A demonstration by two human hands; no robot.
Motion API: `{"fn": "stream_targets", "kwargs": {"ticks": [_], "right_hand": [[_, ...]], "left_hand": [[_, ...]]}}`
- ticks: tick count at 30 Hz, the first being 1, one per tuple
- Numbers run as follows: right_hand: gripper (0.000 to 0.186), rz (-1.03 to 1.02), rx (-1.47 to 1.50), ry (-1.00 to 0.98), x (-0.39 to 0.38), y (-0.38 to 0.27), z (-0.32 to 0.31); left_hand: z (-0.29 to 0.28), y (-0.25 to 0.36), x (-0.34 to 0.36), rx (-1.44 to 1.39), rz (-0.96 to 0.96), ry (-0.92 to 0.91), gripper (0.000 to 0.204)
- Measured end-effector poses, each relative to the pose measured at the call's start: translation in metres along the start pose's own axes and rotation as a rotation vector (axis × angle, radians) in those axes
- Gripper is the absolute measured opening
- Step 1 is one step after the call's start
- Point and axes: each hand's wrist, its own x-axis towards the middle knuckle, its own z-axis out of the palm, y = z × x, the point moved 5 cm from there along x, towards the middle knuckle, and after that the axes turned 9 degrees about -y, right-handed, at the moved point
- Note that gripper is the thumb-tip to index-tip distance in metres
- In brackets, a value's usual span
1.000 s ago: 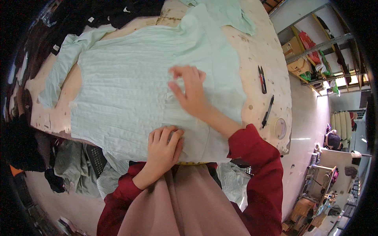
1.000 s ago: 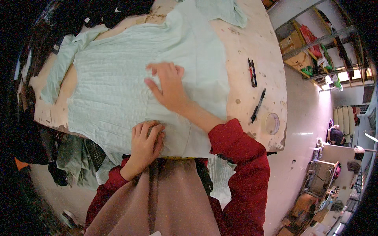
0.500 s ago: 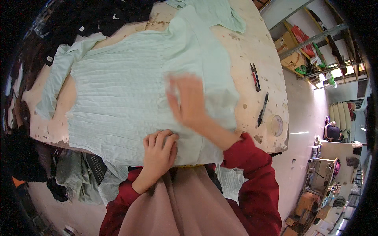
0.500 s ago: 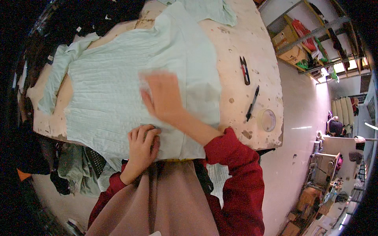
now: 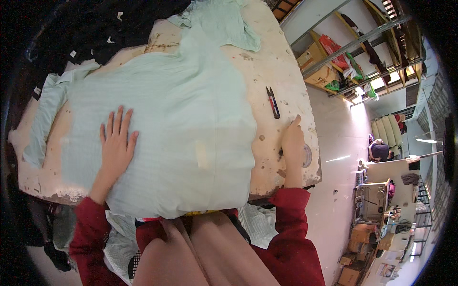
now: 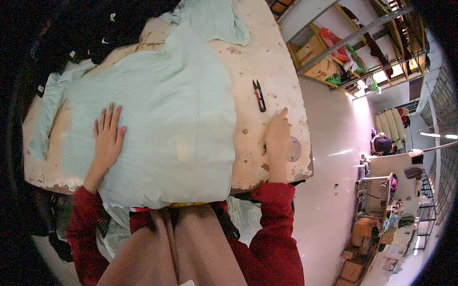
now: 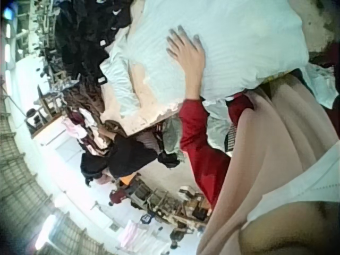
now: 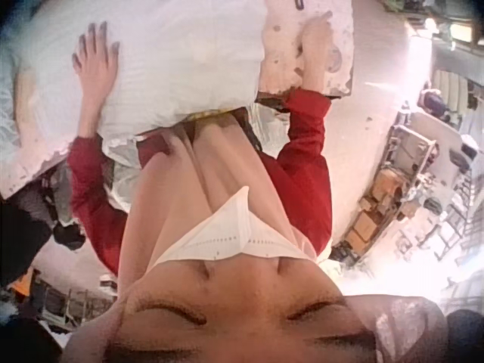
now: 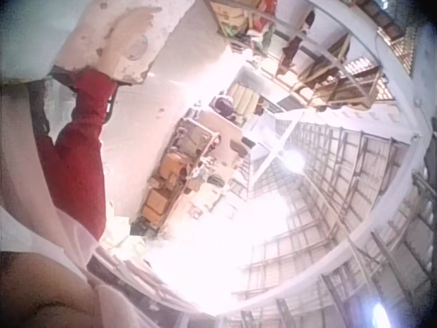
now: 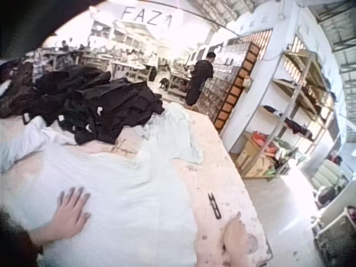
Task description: The person measures a light green garment on a table using a measuring tape and marks it with a black marker. They repeatedly fold, unfold, and smooth the fabric while taking measurements and making marks.
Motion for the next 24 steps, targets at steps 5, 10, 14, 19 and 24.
{"fn": "stream_targets", "kwargs": {"ticks": [5,10,14,19,24], "right_hand": [[0.030,-0.221,0.493,-0.036,-0.008,-0.025,-0.055],[0.026,-0.529,0.478,0.527,-0.042,-0.036,-0.066],[0.029,-0.556,0.432,0.322,-0.031,-0.030,-0.044],[0.028,-0.491,1.811,0.332,-0.024,-0.027,-0.084],[0.022,-0.048,2.573,-0.467,-0.062,-0.126,-0.073]], "left_hand": [[-0.004,-0.007,0.067,-0.006,0.263,-0.028,0.053],[-0.002,-0.003,0.108,0.014,0.383,-0.054,0.052],[-0.002,0.000,0.110,0.008,0.380,-0.031,0.052],[-0.024,0.031,0.088,0.333,0.331,0.036,0.051],[-0.009,0.097,0.036,-0.270,0.400,-0.095,0.067]]}}
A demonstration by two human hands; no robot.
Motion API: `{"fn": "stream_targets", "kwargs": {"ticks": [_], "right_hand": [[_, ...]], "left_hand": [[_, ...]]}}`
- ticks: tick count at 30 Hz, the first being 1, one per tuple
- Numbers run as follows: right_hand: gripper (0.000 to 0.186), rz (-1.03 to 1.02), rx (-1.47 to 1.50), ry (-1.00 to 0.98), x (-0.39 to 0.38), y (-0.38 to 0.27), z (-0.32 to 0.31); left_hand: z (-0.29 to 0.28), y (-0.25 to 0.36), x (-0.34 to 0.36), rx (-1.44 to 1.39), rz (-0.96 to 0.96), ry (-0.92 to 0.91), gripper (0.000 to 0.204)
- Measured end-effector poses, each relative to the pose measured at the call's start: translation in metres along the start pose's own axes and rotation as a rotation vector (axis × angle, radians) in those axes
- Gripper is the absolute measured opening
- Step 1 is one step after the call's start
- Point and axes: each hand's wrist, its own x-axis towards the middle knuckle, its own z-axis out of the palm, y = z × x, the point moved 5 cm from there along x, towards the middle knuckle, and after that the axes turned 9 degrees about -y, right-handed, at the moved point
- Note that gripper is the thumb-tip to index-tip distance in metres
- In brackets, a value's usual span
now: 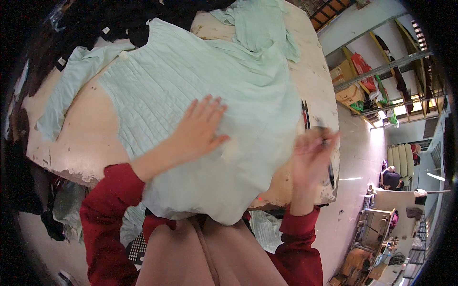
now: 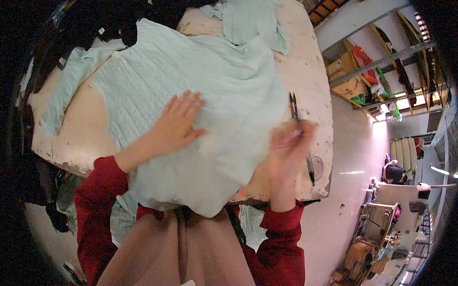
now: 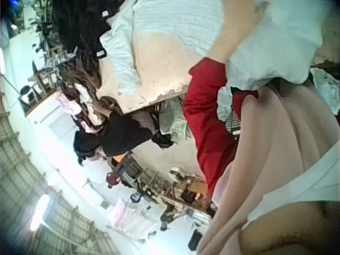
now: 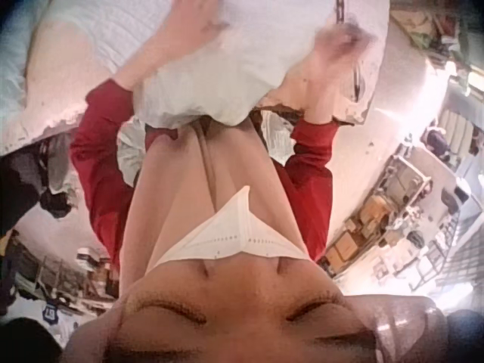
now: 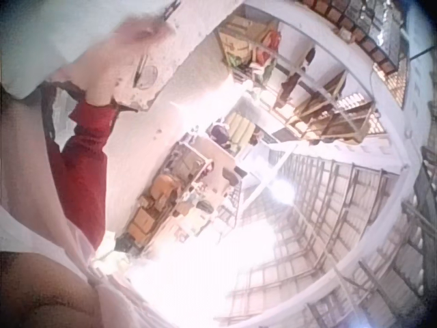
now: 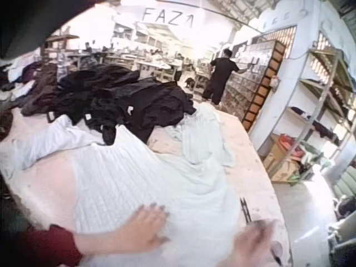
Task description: The person measures a light green garment on a table using a measuring tape and marks it with a black marker. They repeatedly fold, unfold, and smooth the fabric while taking measurements and making marks.
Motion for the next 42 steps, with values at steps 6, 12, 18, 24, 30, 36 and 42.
{"fn": "stream_targets", "kwargs": {"ticks": [6,12,18,24,30,36,42], "right_hand": [[0.019,0.704,-0.383,-0.182,-0.004,0.108,0.012],[0.018,0.803,-0.678,-0.259,-0.006,0.120,-0.020],[0.030,0.659,-0.876,-0.256,-0.011,0.121,-0.015],[0.036,0.304,-1.490,-0.533,-0.018,0.123,-0.023],[0.031,0.305,-1.515,-0.542,-0.019,0.122,-0.010],[0.030,0.309,-1.463,-0.589,-0.019,0.126,-0.012],[0.028,0.309,-1.519,-0.578,-0.020,0.126,-0.011]], "left_hand": [[0.025,0.013,-0.005,-0.010,0.018,-0.029,0.087],[0.022,-0.001,-0.006,-0.222,0.011,-0.084,0.095],[0.023,-0.008,-0.007,-0.272,0.018,-0.123,0.099],[0.021,-0.008,-0.006,-0.300,0.021,-0.116,0.101],[0.024,-0.011,-0.005,-0.302,0.015,-0.128,0.100],[0.025,-0.012,-0.005,-0.297,0.020,-0.124,0.101],[0.024,-0.012,-0.005,-0.294,0.017,-0.126,0.102]]}}
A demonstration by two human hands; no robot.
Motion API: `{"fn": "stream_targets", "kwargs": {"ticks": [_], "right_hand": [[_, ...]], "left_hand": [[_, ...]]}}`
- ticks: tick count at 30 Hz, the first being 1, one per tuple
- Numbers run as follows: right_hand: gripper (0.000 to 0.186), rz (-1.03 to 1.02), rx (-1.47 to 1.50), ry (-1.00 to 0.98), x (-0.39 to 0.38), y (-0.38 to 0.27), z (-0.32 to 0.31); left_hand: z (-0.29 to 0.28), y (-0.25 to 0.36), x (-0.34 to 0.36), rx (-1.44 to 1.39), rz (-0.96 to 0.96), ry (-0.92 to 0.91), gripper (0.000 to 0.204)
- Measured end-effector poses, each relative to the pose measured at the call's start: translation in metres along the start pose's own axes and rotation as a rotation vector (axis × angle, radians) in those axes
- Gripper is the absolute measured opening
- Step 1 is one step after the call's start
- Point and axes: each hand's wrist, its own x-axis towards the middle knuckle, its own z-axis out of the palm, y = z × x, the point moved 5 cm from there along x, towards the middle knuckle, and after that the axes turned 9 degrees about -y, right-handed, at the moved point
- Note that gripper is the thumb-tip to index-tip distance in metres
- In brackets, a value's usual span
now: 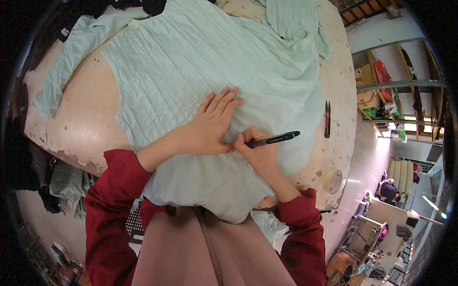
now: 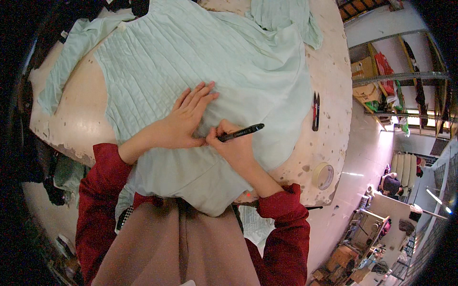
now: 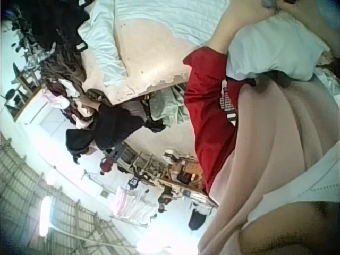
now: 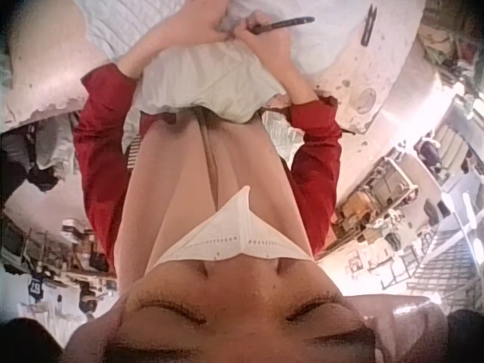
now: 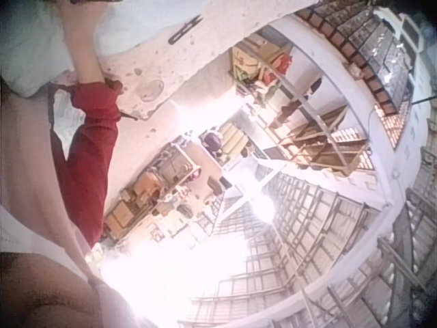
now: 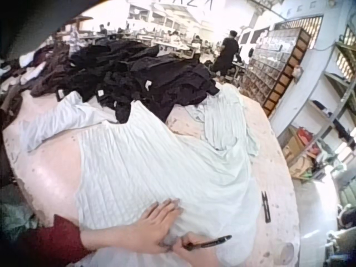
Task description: The person measures a light green garment on a table using a measuring tape and marks it with a black marker. They repeatedly fold, unfold, and smooth the fabric while taking measurements and making marks.
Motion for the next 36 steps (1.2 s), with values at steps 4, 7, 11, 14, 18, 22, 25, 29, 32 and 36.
{"fn": "stream_targets", "kwargs": {"ticks": [4,7,11,14,18,22,25,29,32,36], "right_hand": [[0.028,-0.010,0.026,0.057,-0.002,0.002,-0.001],[0.027,-0.006,0.000,0.035,0.000,0.003,-0.001],[0.026,-0.002,0.023,0.039,-0.001,0.006,0.001],[0.025,-0.033,0.025,0.077,-0.002,0.000,-0.001],[0.026,-0.016,0.040,0.080,-0.001,0.008,-0.002],[0.026,-0.031,0.018,0.065,0.000,0.002,-0.002],[0.026,-0.019,0.032,0.059,0.001,0.004,-0.002],[0.026,-0.039,0.043,0.067,0.000,0.002,-0.002],[0.026,-0.007,0.057,0.093,-0.002,0.005,-0.002],[0.026,0.032,0.045,0.070,-0.001,0.010,-0.002]], "left_hand": [[0.000,0.000,0.000,-0.002,-0.006,-0.011,0.103],[0.002,-0.001,0.001,-0.014,-0.009,-0.005,0.102],[0.000,0.000,-0.001,-0.013,0.002,0.006,0.103],[0.001,-0.001,0.000,-0.020,-0.007,0.001,0.104],[0.002,0.000,0.001,-0.014,-0.004,0.004,0.105],[0.002,-0.001,0.001,-0.006,-0.004,0.003,0.106],[0.002,0.000,0.001,-0.007,-0.006,0.009,0.106],[0.002,-0.001,0.001,-0.004,-0.016,0.002,0.105],[0.001,0.000,0.001,0.001,-0.017,-0.001,0.105],[0.002,-0.001,0.001,-0.010,-0.016,0.002,0.105]]}}
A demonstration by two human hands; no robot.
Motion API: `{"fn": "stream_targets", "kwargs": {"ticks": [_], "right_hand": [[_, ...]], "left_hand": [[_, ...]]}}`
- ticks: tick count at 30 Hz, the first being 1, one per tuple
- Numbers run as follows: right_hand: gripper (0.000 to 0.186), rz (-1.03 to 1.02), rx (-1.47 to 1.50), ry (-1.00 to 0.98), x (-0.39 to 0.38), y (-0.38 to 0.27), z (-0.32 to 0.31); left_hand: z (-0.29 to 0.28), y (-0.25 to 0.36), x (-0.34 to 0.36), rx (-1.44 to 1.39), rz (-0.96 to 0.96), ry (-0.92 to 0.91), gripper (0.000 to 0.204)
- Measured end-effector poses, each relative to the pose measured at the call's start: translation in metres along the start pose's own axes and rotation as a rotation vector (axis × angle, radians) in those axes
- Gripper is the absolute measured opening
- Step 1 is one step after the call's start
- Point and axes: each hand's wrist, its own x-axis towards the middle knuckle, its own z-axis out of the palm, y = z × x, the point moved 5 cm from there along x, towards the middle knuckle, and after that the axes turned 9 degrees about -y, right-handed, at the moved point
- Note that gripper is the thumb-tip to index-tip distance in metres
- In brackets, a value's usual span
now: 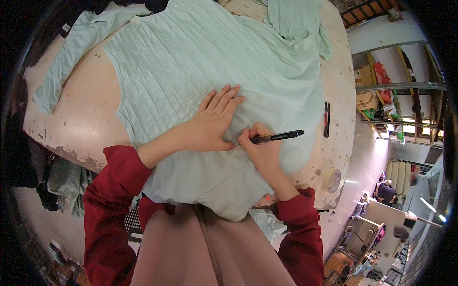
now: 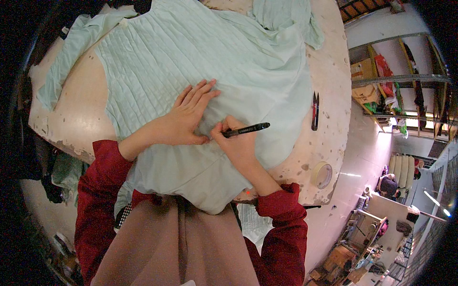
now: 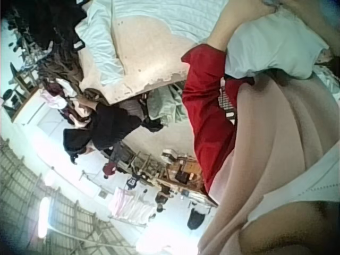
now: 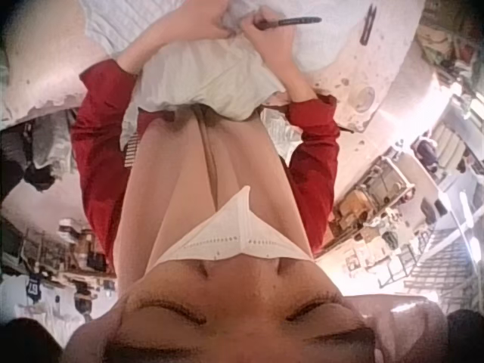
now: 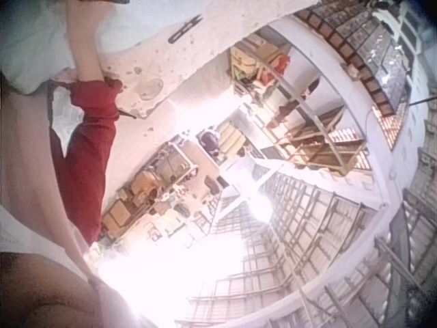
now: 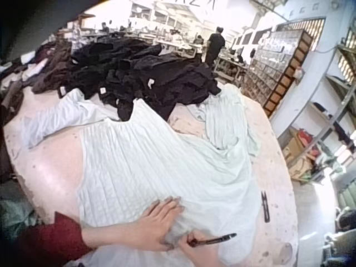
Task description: The person measures a light green garment on a table using a measuring tape and marks it with a black marker. They repeatedly fold, unfold, and smooth the fabric while taking measurements and making marks.
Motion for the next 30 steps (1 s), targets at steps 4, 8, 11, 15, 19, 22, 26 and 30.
{"fn": "stream_targets", "kwargs": {"ticks": [4,8,11,15,19,22,26,30], "right_hand": [[0.027,-0.031,0.013,0.016,0.000,0.000,0.000],[0.027,-0.025,-0.049,0.044,0.001,-0.007,-0.001],[0.026,-0.047,-0.109,0.054,0.003,-0.012,-0.003],[0.027,0.003,0.047,0.050,0.002,0.000,-0.001],[0.027,-0.017,-0.073,0.073,0.002,-0.003,-0.004],[0.027,0.020,-0.014,0.095,0.000,0.002,-0.004],[0.027,-0.020,-0.088,0.104,0.001,-0.001,-0.005],[0.028,-0.033,-0.127,0.108,0.001,-0.011,-0.006]], "left_hand": [[0.000,0.001,0.000,-0.006,0.008,0.004,0.104],[0.000,0.001,0.000,0.003,-0.002,-0.011,0.104],[0.001,0.000,0.000,0.004,-0.002,-0.002,0.104],[0.001,-0.001,0.001,-0.002,0.007,0.005,0.104],[0.002,-0.001,0.001,0.000,0.005,0.005,0.104],[0.001,0.000,0.000,-0.004,0.007,0.005,0.104],[0.000,0.000,0.000,0.002,0.009,0.007,0.104],[0.000,0.000,0.000,0.000,0.007,0.003,0.103]]}}
